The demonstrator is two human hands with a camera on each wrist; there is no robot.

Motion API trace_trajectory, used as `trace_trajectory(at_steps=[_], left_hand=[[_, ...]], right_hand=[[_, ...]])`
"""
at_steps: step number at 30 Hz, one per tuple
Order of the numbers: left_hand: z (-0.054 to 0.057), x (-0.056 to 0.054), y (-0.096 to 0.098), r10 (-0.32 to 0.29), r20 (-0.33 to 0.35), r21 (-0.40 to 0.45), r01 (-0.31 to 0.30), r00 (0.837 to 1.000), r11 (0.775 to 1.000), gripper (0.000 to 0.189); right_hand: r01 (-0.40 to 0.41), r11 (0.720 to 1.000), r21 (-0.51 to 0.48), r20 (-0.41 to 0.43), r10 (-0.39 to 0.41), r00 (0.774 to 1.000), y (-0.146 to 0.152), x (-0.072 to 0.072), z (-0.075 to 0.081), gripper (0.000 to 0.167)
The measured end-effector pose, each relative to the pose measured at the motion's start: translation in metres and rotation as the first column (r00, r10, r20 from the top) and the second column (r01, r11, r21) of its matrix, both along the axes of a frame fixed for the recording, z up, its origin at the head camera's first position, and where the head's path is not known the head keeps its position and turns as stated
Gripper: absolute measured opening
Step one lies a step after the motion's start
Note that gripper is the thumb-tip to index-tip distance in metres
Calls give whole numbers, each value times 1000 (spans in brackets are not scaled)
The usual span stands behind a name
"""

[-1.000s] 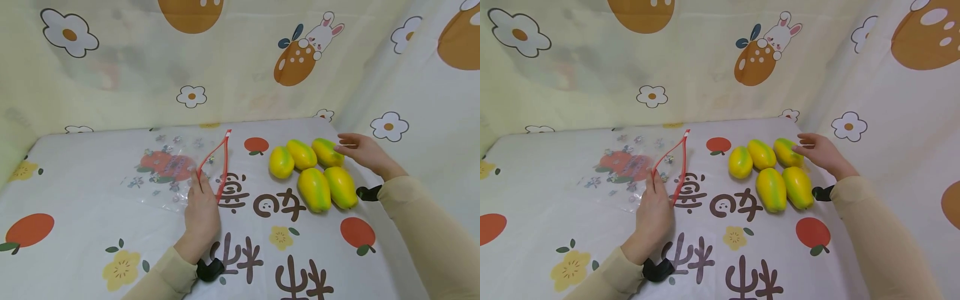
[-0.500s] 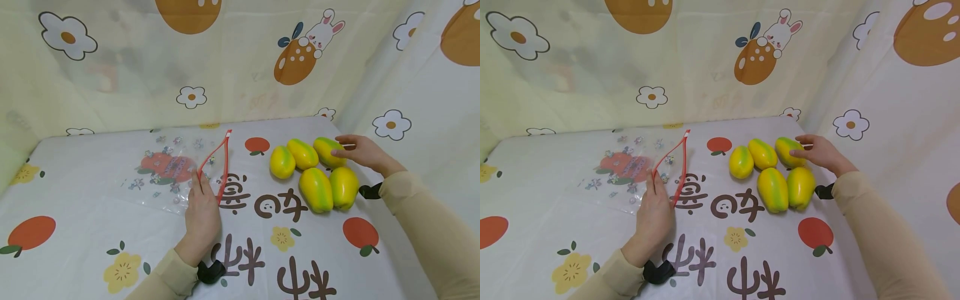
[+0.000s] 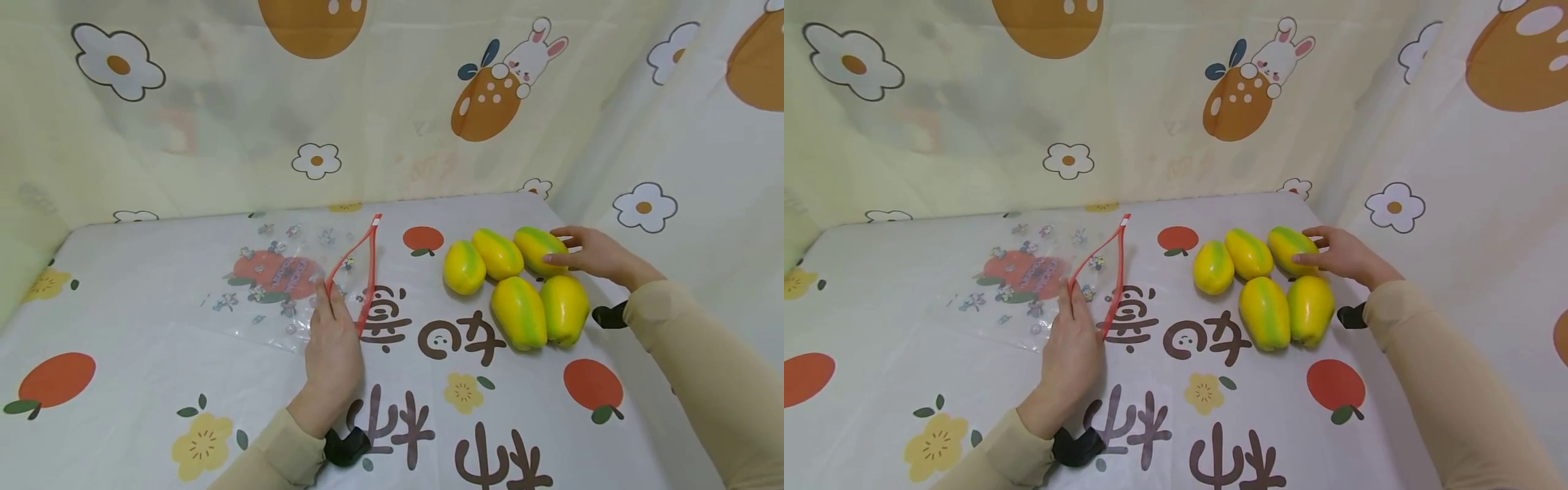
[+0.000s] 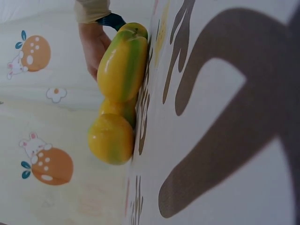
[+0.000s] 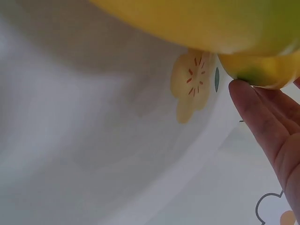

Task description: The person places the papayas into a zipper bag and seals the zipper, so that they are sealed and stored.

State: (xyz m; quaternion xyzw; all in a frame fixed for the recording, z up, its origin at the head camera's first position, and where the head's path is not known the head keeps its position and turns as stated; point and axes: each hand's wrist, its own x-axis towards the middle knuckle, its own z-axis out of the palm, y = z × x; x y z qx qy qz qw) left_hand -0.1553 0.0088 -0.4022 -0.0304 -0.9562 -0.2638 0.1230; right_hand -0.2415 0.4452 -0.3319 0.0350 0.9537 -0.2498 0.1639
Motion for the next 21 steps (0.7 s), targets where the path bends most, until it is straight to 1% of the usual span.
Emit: trace_trajectory(at_steps=[8, 13, 17, 21], left_hand=[[-1, -1, 0, 5, 5, -19, -5, 1000, 1000, 67], [0, -1, -1, 3, 16, -18, -3, 1000, 1000, 68], [1, -1, -1, -1, 12, -15, 1, 1000, 1000, 69], [1, -1, -1, -4, 6, -16, 4, 1000, 1000, 69]], right_hand=[[-5, 1000, 7, 6, 5, 1000, 4, 2, 2, 89], [-4, 1000, 24, 1, 4, 1000, 6, 4, 6, 90], [-5, 999, 40, -29, 6, 1000, 9, 5, 12, 91], [-7, 999, 43, -63, 10, 998, 9, 8, 23, 88]])
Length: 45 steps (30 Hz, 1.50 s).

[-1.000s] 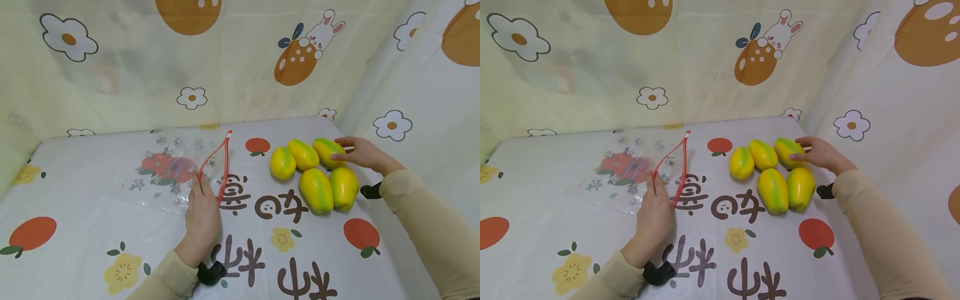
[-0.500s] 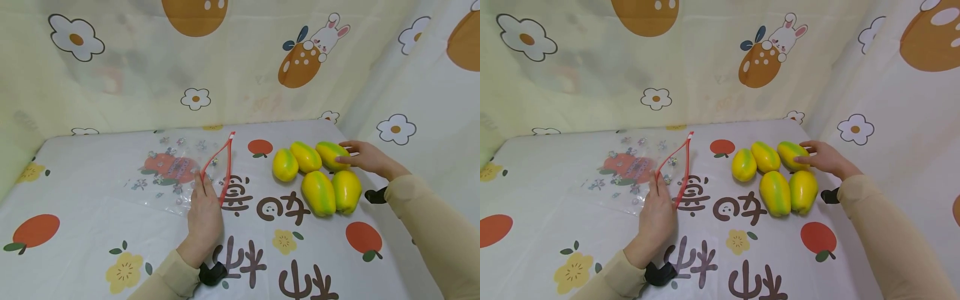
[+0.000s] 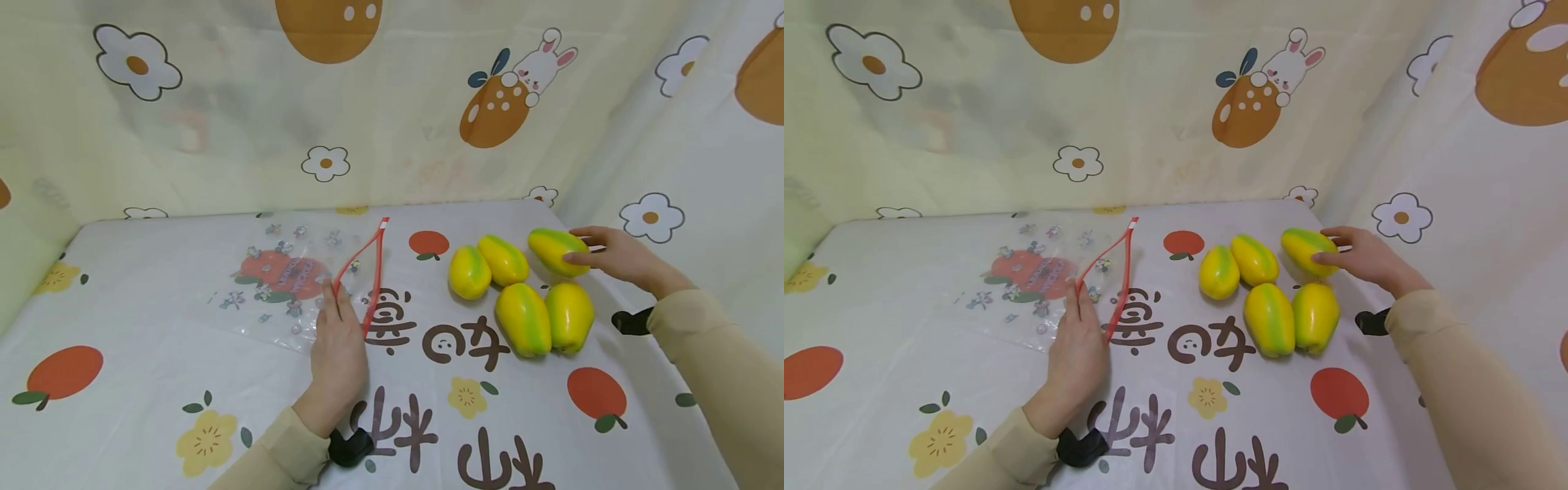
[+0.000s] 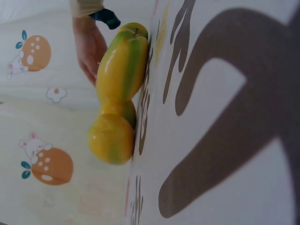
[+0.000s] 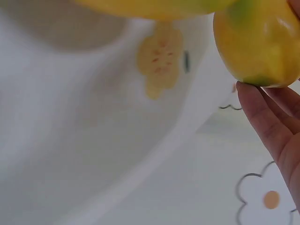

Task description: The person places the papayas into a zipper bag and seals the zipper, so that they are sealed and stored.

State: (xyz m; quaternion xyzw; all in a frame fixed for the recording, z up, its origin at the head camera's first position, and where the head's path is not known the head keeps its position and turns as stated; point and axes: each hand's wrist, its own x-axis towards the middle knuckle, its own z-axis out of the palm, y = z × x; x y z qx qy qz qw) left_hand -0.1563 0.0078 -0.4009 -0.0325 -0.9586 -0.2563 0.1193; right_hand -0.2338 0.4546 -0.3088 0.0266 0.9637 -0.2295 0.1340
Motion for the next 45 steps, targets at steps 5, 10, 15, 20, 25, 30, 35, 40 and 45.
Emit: trace_trajectory(at_steps=[5, 10, 15, 20, 25, 30, 35, 40, 45], left_hand=[[1, -1, 0, -5, 7, -13, 5, 1000, 1000, 69], [2, -4, 0, -10, -3, -15, 10, 1000, 1000, 68], [0, -5, 2, -2, -30, -25, 1, 1000, 1000, 66], [0, -5, 4, 3, -35, -34, -4, 999, 999, 66], [0, -5, 5, 0, -12, -45, -1, 1000, 999, 68], [0, -4, 4, -4, -5, -64, 3, 1000, 998, 69], [0, -3, 4, -1, -8, -86, 1, 1000, 996, 72], [2, -3, 2, -2, 44, -76, 5, 999, 997, 75], [3, -4, 0, 3, 103, -63, 4, 995, 998, 82]], right_hand=[[-19, 1000, -5, -60, 18, 998, -12, 2, 24, 82], [-64, 998, -28, -113, 60, 992, -40, 0, 52, 78], [-141, 990, -29, -142, 135, 981, -86, -3, 68, 73], [-245, 967, -76, -136, 233, 963, -133, -6, 66, 67], [-322, 942, -98, -110, 311, 944, -170, -11, 54, 66], [-378, 917, -125, -73, 371, 926, -196, -20, 39, 64], [-377, 912, -164, -19, 379, 925, -215, -27, 25, 64], [-352, 913, -206, 30, 365, 930, -231, -31, 13, 63], [-363, 891, -274, 57, 392, 918, -241, -30, 7, 59]])
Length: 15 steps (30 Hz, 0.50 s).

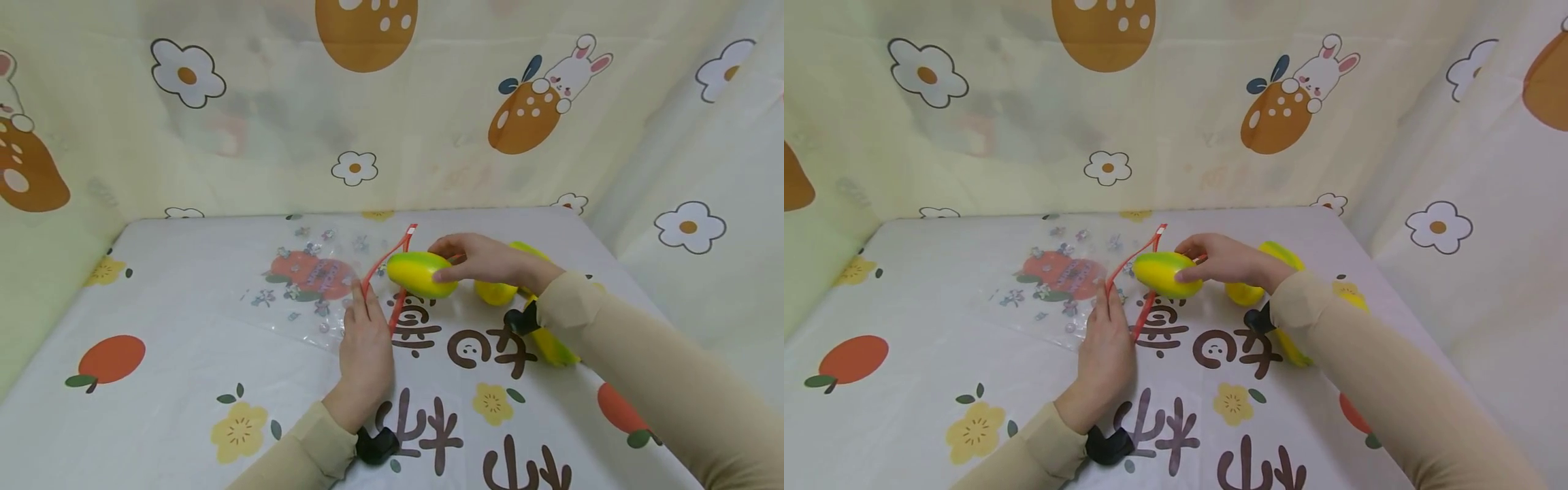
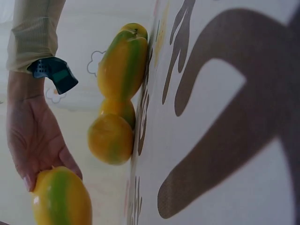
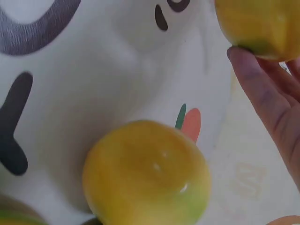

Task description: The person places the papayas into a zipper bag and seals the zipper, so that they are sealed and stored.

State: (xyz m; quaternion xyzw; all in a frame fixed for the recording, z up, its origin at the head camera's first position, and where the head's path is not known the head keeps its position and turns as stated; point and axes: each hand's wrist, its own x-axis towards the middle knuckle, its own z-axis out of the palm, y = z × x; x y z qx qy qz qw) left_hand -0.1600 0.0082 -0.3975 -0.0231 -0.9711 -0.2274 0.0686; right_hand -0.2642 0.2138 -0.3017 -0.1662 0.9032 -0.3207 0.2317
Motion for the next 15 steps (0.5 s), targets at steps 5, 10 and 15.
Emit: trace_trajectory(at_steps=[5, 10, 15], left_hand=[[0, 0, 0, 1, 12, 0, -1, 1000, 1000, 83], [-1, 0, 0, -7, -27, -20, 6, 1000, 1000, 80], [-1, 1, 0, -21, -40, -18, 21, 999, 1000, 80]], right_hand=[[6, 1000, -1, 9, -6, 1000, -4, 0, -7, 59], [37, 999, 33, 10, -37, 999, -8, -2, -16, 63], [98, 994, 42, 13, -99, 995, -14, -6, -24, 65]])
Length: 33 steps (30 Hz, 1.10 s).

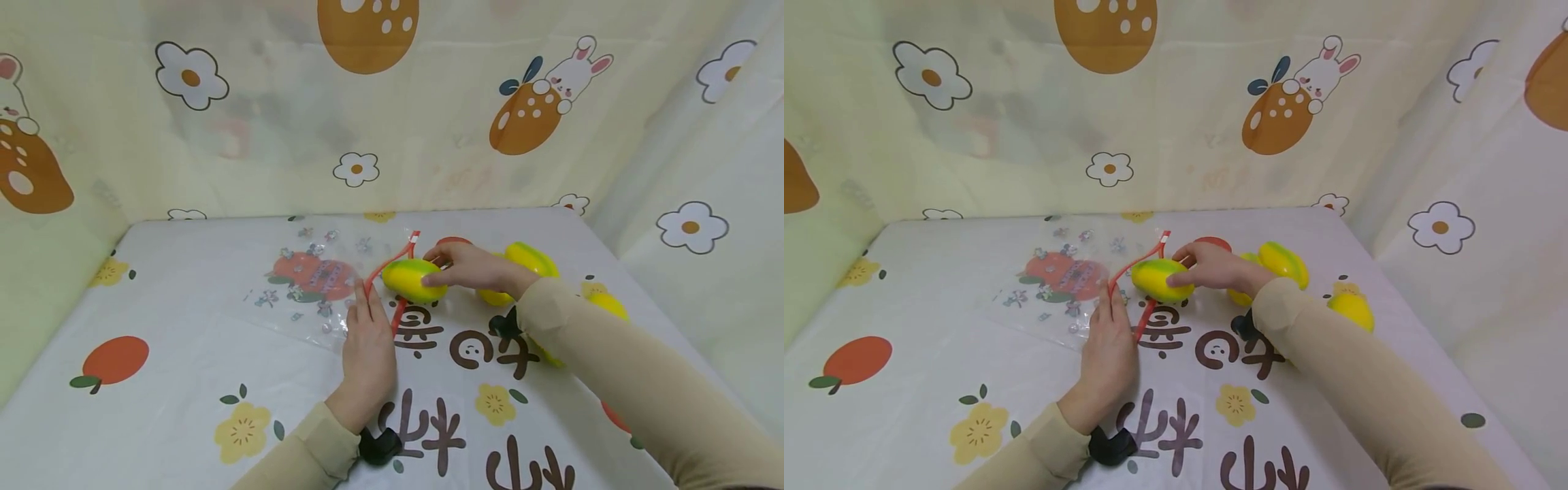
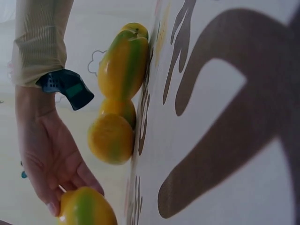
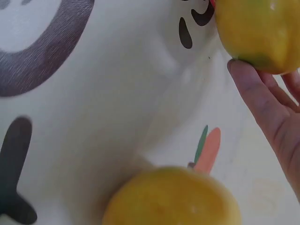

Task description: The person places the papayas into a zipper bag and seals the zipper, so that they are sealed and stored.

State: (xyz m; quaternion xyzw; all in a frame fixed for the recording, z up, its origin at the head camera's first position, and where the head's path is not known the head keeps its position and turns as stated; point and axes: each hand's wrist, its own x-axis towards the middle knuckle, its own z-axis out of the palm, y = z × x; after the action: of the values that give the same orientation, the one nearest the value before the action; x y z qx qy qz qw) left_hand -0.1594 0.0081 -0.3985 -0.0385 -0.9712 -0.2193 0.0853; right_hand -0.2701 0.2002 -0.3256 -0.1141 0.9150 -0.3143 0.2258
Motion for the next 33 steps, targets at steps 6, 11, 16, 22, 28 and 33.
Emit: trace_trajectory(at_steps=[6, 11, 16, 22, 28, 33], left_hand=[[0, 0, 0, -1, -13, 13, 1, 1000, 1000, 77], [-2, -1, 0, 1, -36, 14, 0, 999, 1000, 72], [-1, -2, 0, -8, -17, 23, 9, 1000, 1000, 75], [-2, -3, 1, -5, -21, 16, 6, 1000, 1000, 78], [-4, -2, 3, 4, -64, 13, -3, 998, 1000, 76], [-5, -3, 1, 15, -108, 2, -15, 994, 1000, 73]], right_hand=[[130, 991, -38, 26, -129, 991, -13, -6, -8, 72], [237, 969, -73, 48, -234, 971, -25, -9, -13, 79], [279, 955, -100, 12, -279, 960, -34, -12, -19, 83], [305, 939, -156, -31, -314, 949, -40, -16, -24, 80], [295, 938, -180, -31, -305, 952, -39, -15, -22, 75], [212, 963, -164, -72, -226, 971, -21, -8, 0, 57]])
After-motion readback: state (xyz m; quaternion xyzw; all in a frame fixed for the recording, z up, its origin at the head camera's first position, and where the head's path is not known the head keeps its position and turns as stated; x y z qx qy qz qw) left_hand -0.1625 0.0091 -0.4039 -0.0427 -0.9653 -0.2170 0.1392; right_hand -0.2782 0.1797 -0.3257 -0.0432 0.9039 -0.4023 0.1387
